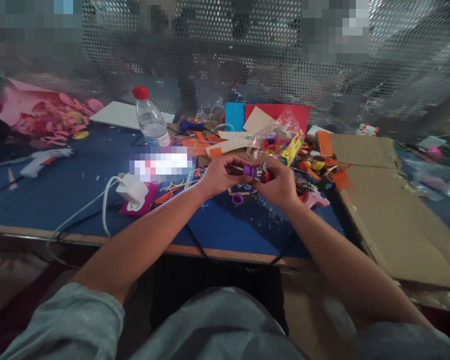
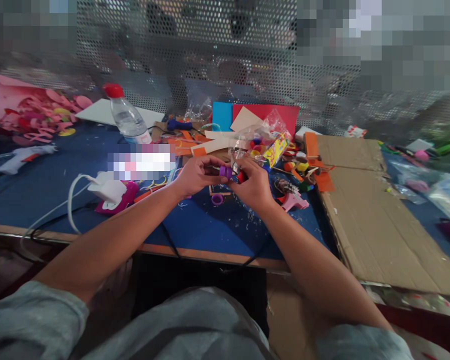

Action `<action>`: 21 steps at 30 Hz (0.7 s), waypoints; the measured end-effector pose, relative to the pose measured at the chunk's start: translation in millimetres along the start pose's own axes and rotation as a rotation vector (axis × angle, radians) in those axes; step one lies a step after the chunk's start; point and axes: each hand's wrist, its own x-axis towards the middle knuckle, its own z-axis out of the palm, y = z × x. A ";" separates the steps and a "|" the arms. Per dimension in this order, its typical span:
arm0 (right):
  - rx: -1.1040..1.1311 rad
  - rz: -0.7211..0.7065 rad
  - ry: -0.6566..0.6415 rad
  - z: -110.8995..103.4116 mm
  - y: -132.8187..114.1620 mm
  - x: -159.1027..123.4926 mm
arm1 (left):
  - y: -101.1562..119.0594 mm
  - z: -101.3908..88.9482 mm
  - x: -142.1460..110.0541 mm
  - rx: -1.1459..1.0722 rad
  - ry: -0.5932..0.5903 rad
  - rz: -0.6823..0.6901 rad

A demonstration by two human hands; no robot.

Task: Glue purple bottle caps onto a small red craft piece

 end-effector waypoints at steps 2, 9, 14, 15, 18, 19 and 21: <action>-0.003 -0.018 0.010 -0.1 0.2 0.5 | 0.3 0.0 -0.3 0.008 -0.009 0.006; 0.009 0.001 0.007 -1.6 -3.2 -0.9 | 1.1 -0.7 -0.6 -0.021 -0.038 0.003; 0.030 0.007 0.010 -1.5 -2.5 -2.1 | 1.4 -0.7 -0.5 -0.016 -0.054 0.020; 0.030 0.005 0.009 -1.3 -2.2 -2.0 | 1.1 -0.6 -0.2 -0.015 -0.056 0.025; 0.030 0.024 0.001 -0.7 -1.9 -1.8 | 0.2 -0.8 0.4 -0.011 -0.055 0.035; 0.033 0.029 -0.001 -0.7 -2.0 -1.8 | 0.1 -0.8 0.4 -0.007 -0.047 0.035; 0.042 0.006 -0.003 -0.7 -2.1 -1.9 | 0.9 -0.9 -0.1 0.001 -0.022 0.029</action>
